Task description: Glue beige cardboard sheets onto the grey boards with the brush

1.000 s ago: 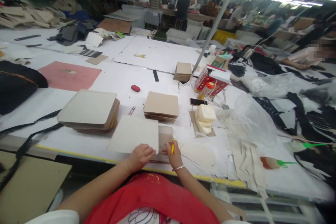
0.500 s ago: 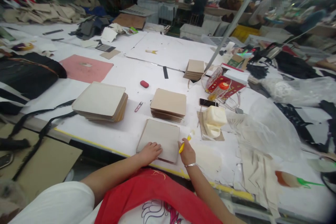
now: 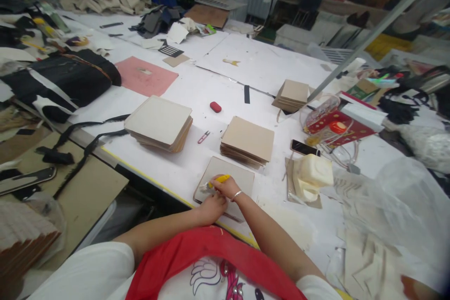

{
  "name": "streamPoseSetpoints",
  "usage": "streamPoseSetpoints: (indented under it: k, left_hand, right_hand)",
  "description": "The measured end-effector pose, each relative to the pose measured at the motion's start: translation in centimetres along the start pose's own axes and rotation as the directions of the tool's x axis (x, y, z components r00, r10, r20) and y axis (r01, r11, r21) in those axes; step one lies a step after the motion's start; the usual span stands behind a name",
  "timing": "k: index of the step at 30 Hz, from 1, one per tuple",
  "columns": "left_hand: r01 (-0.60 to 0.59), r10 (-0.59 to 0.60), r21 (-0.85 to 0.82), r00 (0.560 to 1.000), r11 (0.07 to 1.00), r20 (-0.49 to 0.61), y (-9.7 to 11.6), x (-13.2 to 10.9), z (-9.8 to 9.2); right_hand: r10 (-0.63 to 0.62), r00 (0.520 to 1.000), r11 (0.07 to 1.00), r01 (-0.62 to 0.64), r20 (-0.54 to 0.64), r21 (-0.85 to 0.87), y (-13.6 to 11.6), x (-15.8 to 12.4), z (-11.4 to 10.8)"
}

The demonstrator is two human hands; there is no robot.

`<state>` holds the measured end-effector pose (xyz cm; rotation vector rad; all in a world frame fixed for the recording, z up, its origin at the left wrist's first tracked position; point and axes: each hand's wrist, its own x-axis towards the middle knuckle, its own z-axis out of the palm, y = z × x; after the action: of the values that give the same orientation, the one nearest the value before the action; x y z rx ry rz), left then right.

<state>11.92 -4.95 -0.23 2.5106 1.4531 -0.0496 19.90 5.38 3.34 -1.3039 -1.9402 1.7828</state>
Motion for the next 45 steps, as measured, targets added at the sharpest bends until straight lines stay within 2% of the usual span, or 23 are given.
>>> streamPoseSetpoints:
  k: [2, 5, 7, 10, 13, 17, 19, 21, 23, 25, 27, 29, 32, 34, 35, 36, 38, 40, 41, 42, 43, 45]
  left_hand:
    - [-0.005, 0.005, -0.015, 1.0, 1.0, 0.01, -0.2, 0.0, -0.1]
    - [-0.027, 0.029, -0.047, 0.999, 0.999, 0.036, -0.4, 0.1, -0.3]
    - [-0.039, 0.042, -0.06, 0.998, 0.997, 0.048, -0.6, 0.1, -0.4]
    - [-0.045, 0.048, -0.059, 0.997, 0.997, 0.057, -0.8, 0.3, -0.5]
    - [-0.057, 0.061, -0.054, 0.996, 0.997, 0.06, -0.8, 0.3, -0.7]
    - [-0.059, 0.062, -0.056, 0.997, 0.997, 0.051, -0.7, 0.3, -0.8]
    - [-0.059, 0.063, -0.063, 0.997, 0.996, 0.054, -0.7, 0.3, -0.8]
    - [-0.059, 0.063, -0.062, 0.996, 0.996, 0.062, -0.7, 0.4, -0.7]
    - [-0.056, 0.06, -0.054, 0.995, 0.997, 0.076, -0.7, 0.5, -0.7]
    - [-0.052, 0.056, -0.045, 0.993, 0.998, 0.105, -0.8, 0.6, -0.8]
    - [-0.055, 0.06, -0.042, 0.989, 0.998, 0.137, -0.8, 0.7, -1.1]
    - [-0.058, 0.064, -0.046, 0.985, 0.997, 0.157, -0.7, 0.8, -1.4]
    - [-0.058, 0.065, -0.049, 0.986, 0.997, 0.157, -0.6, 0.7, -1.7]
    - [-0.059, 0.067, -0.054, 0.985, 0.997, 0.161, -0.7, 0.8, -2.1]
    - [-0.064, 0.073, -0.062, 0.983, 0.996, 0.17, -0.8, 1.0, -2.4]
    - [-0.077, 0.088, -0.073, 0.982, 0.994, 0.169, -1.0, 1.3, -2.8]
    - [-0.136, 0.146, -0.093, 0.983, 0.986, 0.107, -1.5, 2.7, -4.2]
    - [-0.208, 0.205, -0.074, 0.978, 0.975, -0.047, -2.1, 5.0, -6.3]
    - [-0.227, 0.219, -0.046, 0.966, 0.973, -0.137, -2.5, 6.5, -7.4]
    - [-0.226, 0.218, -0.012, 0.953, 0.974, -0.212, -2.8, 8.1, -8.6]
    - [-0.204, 0.202, 0.021, 0.942, 0.979, -0.267, -3.1, 9.7, -9.6]
    - [-0.12, 0.134, 0.065, 0.944, 0.991, -0.302, -3.7, 12.7, -11.2]
  right_hand:
    - [0.018, 1.0, 1.0, -0.018, -0.025, -0.005, 0.7, 1.5, -0.1]
    - [0.043, 0.984, 0.999, -0.04, -0.174, 0.024, 1.4, 3.7, -1.2]
    - [0.068, 0.954, 0.997, -0.054, -0.292, 0.056, 1.7, 4.8, -2.1]
    - [0.114, 0.907, 0.992, -0.081, -0.405, 0.099, 2.3, 5.2, -3.5]
    - [0.163, 0.86, 0.986, -0.12, -0.483, 0.12, 3.5, 3.4, -5.3]
    - [0.226, 0.777, 0.974, -0.179, -0.587, 0.138, 5.7, -1.1, -8.7]
    - [0.197, 0.749, 0.978, -0.194, -0.632, 0.075, 6.6, -3.4, -10.0]
    - [0.09, 0.737, 0.983, -0.174, -0.67, -0.059, 7.2, -5.3, -10.3]
    - [-0.102, 0.758, 0.951, -0.117, -0.645, -0.287, 7.7, -6.7, -9.6]
    - [-0.284, 0.812, 0.842, -0.042, -0.509, -0.538, 8.1, -8.2, -8.0]
    - [-0.363, 0.86, 0.729, 0.023, -0.358, -0.684, 8.5, -10.0, -5.8]
    - [-0.371, 0.884, 0.685, 0.055, -0.283, -0.727, 8.7, -12.4, -3.4]
    - [-0.35, 0.908, 0.7, 0.091, -0.23, -0.708, 8.4, -16.3, -1.0]
    - [-0.342, 0.913, 0.743, 0.116, -0.224, -0.659, 7.6, -18.0, -0.7]
    - [-0.348, 0.901, 0.773, 0.121, -0.258, -0.622, 6.9, -18.3, -1.1]
    - [-0.359, 0.874, 0.808, 0.115, -0.327, -0.578, 6.1, -18.3, -2.0]
    - [-0.35, 0.763, 0.886, 0.082, -0.544, -0.456, 3.9, -17.0, -4.5]
    - [-0.274, 0.62, 0.951, 0.06, -0.735, -0.305, 0.9, -14.2, -7.8]
    - [-0.226, 0.575, 0.97, 0.061, -0.786, -0.235, -0.8, -12.4, -9.4]
    - [-0.2, 0.561, 0.979, 0.077, -0.803, -0.189, -2.6, -10.4, -10.9]
    - [-0.197, 0.574, 0.98, 0.1, -0.795, -0.171, -4.3, -8.3, -12.1]
    - [-0.226, 0.661, 0.973, 0.114, -0.715, -0.201, -7.2, -3.8, -13.8]
